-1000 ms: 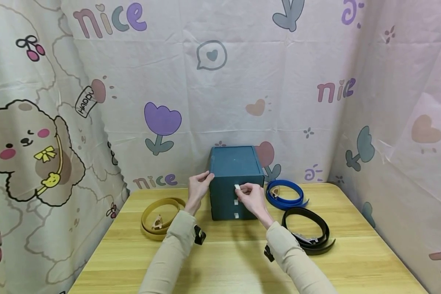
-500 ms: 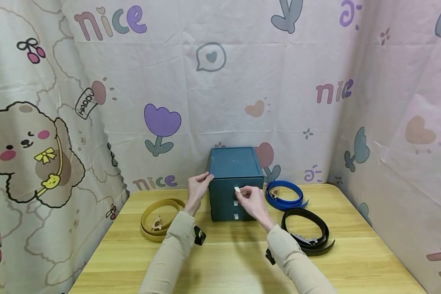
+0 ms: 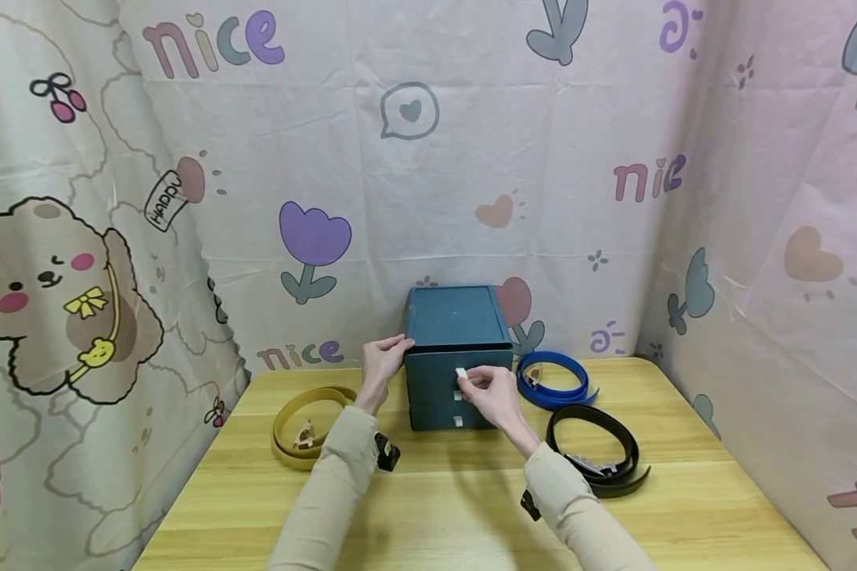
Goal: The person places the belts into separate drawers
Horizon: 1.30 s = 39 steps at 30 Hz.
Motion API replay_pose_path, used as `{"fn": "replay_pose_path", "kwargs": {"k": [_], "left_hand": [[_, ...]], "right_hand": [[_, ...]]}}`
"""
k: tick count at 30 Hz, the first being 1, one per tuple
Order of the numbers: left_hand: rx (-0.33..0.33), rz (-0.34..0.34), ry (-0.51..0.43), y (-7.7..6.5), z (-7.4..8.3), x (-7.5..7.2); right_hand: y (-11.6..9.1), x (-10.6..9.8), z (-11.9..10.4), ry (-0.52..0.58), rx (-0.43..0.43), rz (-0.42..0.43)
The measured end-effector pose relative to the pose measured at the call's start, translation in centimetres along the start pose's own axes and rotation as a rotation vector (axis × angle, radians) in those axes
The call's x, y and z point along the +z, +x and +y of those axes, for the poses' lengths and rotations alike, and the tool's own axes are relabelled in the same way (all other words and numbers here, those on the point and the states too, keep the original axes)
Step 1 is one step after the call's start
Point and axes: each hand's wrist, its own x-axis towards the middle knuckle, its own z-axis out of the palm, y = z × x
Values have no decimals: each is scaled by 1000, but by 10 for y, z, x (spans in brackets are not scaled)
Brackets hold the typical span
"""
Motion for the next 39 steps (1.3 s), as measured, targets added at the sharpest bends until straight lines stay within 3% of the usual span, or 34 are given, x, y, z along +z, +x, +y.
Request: {"fn": "replay_pose_path", "kwargs": {"k": [5, 21, 39], "left_hand": [[-21, -14, -9, 0, 1, -3], [-29, -46, -15, 3, 0, -5], [-41, -65, -20, 6, 1, -4]], "right_hand": [[-2, -4, 0, 35, 39, -48], [-5, -13, 0, 48, 22, -143], [-12, -15, 4, 106, 34, -147]]}}
